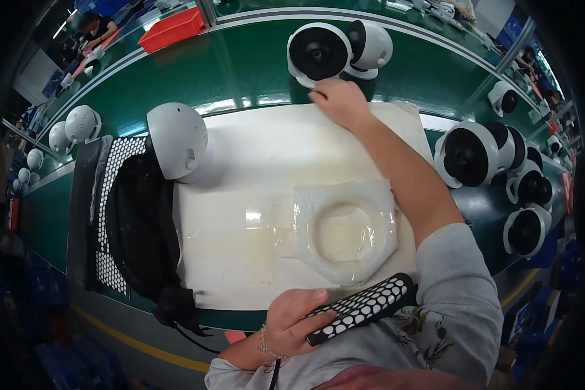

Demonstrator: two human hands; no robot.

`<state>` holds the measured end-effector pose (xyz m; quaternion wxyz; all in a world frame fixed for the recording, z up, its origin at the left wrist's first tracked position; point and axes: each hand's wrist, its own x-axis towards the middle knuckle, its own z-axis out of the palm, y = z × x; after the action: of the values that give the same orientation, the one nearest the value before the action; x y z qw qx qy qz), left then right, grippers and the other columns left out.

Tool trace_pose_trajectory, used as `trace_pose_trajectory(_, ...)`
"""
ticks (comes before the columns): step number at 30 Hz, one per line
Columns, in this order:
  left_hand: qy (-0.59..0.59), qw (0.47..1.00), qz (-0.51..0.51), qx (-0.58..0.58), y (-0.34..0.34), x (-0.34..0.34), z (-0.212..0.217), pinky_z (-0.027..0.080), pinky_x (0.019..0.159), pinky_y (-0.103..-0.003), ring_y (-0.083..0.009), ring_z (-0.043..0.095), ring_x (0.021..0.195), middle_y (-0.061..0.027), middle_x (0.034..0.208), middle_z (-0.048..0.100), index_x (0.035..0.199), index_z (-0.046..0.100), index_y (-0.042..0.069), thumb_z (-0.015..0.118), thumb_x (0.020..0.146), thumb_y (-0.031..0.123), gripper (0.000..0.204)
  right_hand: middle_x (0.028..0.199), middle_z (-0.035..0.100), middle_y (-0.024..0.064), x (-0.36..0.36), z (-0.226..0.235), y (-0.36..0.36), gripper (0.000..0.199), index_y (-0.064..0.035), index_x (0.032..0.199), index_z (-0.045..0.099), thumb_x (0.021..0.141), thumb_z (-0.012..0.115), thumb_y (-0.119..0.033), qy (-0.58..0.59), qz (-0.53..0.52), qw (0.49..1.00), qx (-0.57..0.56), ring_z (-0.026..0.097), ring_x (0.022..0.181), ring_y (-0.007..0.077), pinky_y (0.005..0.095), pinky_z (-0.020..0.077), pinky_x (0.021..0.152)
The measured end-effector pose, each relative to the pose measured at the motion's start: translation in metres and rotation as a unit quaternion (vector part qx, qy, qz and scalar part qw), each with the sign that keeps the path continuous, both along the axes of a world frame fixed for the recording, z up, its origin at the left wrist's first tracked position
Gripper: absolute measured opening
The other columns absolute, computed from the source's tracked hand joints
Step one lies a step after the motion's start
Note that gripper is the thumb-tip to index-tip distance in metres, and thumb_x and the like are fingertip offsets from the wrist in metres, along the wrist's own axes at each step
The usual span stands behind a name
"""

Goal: Manually attaching small components from a sheet to the base of white electronic housings on an assembly line.

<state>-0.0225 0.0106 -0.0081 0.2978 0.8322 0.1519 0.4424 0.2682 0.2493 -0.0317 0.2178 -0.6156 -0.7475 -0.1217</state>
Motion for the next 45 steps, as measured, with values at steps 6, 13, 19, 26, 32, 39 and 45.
trace_pose_trajectory(6,0.007,1.000,-0.005,-0.013,0.002,0.003,0.001,0.046,0.070,-0.034,-0.0242,0.057,0.086,-0.0115,0.122,0.045,0.087,0.065,0.006,0.068,0.053,0.009,0.035,0.115,0.051,0.0105,0.076,-0.021,0.013,0.039,-0.0077,0.106,0.054,0.078,0.051,-0.035,0.085,-0.222,0.971,0.015,0.046,0.108,0.0270,0.0433,0.0362,0.084)
trace_pose_trajectory(13,0.018,0.999,0.011,-0.043,0.003,0.008,0.008,0.047,0.065,-0.031,-0.0229,0.058,0.078,-0.0125,0.107,0.055,0.080,0.061,0.003,0.071,0.055,0.003,0.027,0.100,0.054,0.0055,0.081,0.003,-0.033,0.029,-0.0127,0.101,0.056,0.074,0.062,-0.018,-0.022,-0.259,0.953,0.158,0.049,0.100,0.0234,0.0388,0.0363,0.081)
trace_pose_trajectory(19,0.017,0.999,0.013,-0.036,-0.003,0.016,0.010,0.047,0.061,-0.030,-0.0217,0.059,0.069,-0.0120,0.092,0.061,0.078,0.056,0.002,0.072,0.057,0.002,0.026,0.083,0.056,0.0014,0.064,0.042,-0.117,0.018,-0.0102,0.086,0.060,0.070,0.065,-0.016,-0.095,-0.190,0.967,0.141,0.054,0.083,0.0214,0.0360,0.0382,0.070)
trace_pose_trajectory(26,-0.005,0.998,0.031,-0.052,-0.005,0.017,0.007,0.047,0.059,-0.029,-0.0220,0.058,0.067,-0.0114,0.084,0.062,0.074,0.056,0.001,0.072,0.056,0.000,0.023,0.085,0.058,0.0045,-0.002,0.125,-0.229,0.023,-0.0027,0.099,0.055,0.084,0.058,-0.020,0.351,0.026,0.927,0.127,0.056,0.075,0.0130,0.0245,0.0432,0.065)
trace_pose_trajectory(32,-0.057,0.995,0.009,-0.085,-0.010,0.018,0.004,0.047,0.061,-0.029,-0.0218,0.060,0.069,-0.0102,0.082,0.061,0.072,0.056,0.001,0.071,0.059,0.001,0.020,0.091,0.057,0.0039,-0.041,0.112,-0.248,0.031,-0.0007,0.113,0.048,0.089,0.049,-0.021,0.549,0.115,0.813,-0.157,0.051,0.073,0.0051,0.0171,0.0410,0.068)
trace_pose_trajectory(39,-0.072,0.980,0.092,-0.163,-0.024,0.015,0.009,0.045,0.059,-0.025,-0.0178,0.058,0.066,-0.0102,0.081,0.061,0.069,0.056,0.001,0.071,0.061,-0.002,0.017,0.097,0.056,0.0064,-0.039,0.107,-0.256,0.036,-0.0028,0.111,0.051,0.081,0.060,-0.020,0.346,0.152,0.926,-0.008,0.052,0.085,0.0136,0.0277,0.0414,0.076)
trace_pose_trajectory(45,-0.144,0.962,0.110,-0.203,-0.031,0.017,0.019,0.044,0.058,-0.023,-0.0140,0.056,0.063,-0.0083,0.075,0.060,0.075,0.057,-0.001,0.070,0.065,-0.002,0.017,0.089,0.057,0.0072,-0.064,0.124,-0.295,0.041,-0.0061,0.106,0.054,0.070,0.069,-0.016,0.194,0.285,0.938,-0.039,0.054,0.080,0.0230,0.0340,0.0415,0.072)
